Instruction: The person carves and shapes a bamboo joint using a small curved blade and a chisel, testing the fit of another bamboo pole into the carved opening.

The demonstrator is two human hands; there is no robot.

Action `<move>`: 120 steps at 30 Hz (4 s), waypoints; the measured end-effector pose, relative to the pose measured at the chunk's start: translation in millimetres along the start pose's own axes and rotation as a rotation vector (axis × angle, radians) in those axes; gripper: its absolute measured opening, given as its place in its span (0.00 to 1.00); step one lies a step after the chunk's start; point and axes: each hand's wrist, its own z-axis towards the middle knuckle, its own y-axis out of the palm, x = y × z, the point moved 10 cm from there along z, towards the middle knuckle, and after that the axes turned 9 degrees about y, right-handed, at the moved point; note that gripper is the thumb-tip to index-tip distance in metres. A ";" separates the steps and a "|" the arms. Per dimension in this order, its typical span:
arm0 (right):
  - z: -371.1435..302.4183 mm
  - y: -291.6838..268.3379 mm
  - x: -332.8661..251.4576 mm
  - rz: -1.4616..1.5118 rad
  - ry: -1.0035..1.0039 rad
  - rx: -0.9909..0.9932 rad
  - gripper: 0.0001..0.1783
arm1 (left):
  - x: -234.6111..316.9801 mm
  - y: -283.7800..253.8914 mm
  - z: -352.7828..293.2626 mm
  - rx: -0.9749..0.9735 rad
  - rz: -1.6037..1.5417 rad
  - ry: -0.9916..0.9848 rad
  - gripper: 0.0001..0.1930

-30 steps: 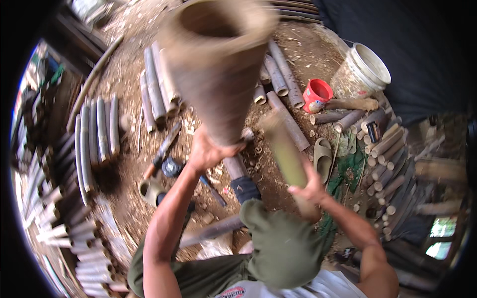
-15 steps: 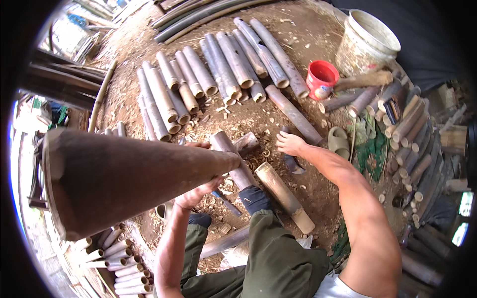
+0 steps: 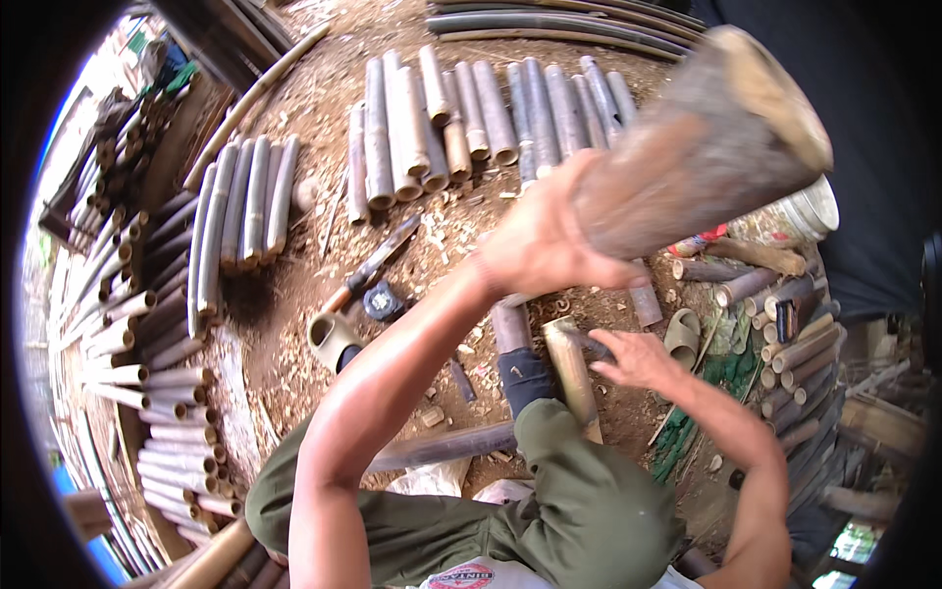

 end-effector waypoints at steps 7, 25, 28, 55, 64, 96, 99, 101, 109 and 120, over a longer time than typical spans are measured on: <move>70.7 67.8 -76.3 -0.003 -0.055 0.132 0.26 | -2.6 11.2 12.4 -0.017 0.147 -0.054 0.48; 53.3 72.9 128.2 0.172 0.314 0.256 0.20 | 7.0 -39.0 -41.5 0.083 -0.035 0.002 0.52; 16.4 141.2 157.6 0.193 0.440 0.229 0.32 | 15.2 -51.9 -47.8 0.163 0.093 0.112 0.46; 32.9 -179.9 -164.3 0.989 -0.895 0.390 0.62 | -68.5 -40.9 -127.0 0.516 0.139 0.041 0.36; 17.7 -179.0 -170.3 1.058 -0.936 0.387 0.59 | -56.7 -38.5 -128.4 0.533 0.160 0.073 0.36; 162.9 -38.5 148.1 0.278 0.340 0.845 0.36 | -353.3 -103.0 -171.4 -0.195 0.470 -0.943 0.39; 118.5 49.2 127.8 0.196 0.511 0.218 0.26 | -353.7 -113.3 -162.3 -0.215 0.523 -0.943 0.42; 63.1 112.2 132.2 0.106 0.639 -0.045 0.30 | -341.8 -103.5 -146.1 -0.241 0.454 -1.012 0.38; 22.4 155.3 151.6 0.338 0.553 0.032 0.34 | -283.2 -100.3 -217.1 0.244 0.425 -1.017 0.21; 157.1 -25.8 -30.6 0.192 -0.174 -0.448 0.23 | -232.6 114.3 -224.1 0.679 -1.321 -0.930 0.27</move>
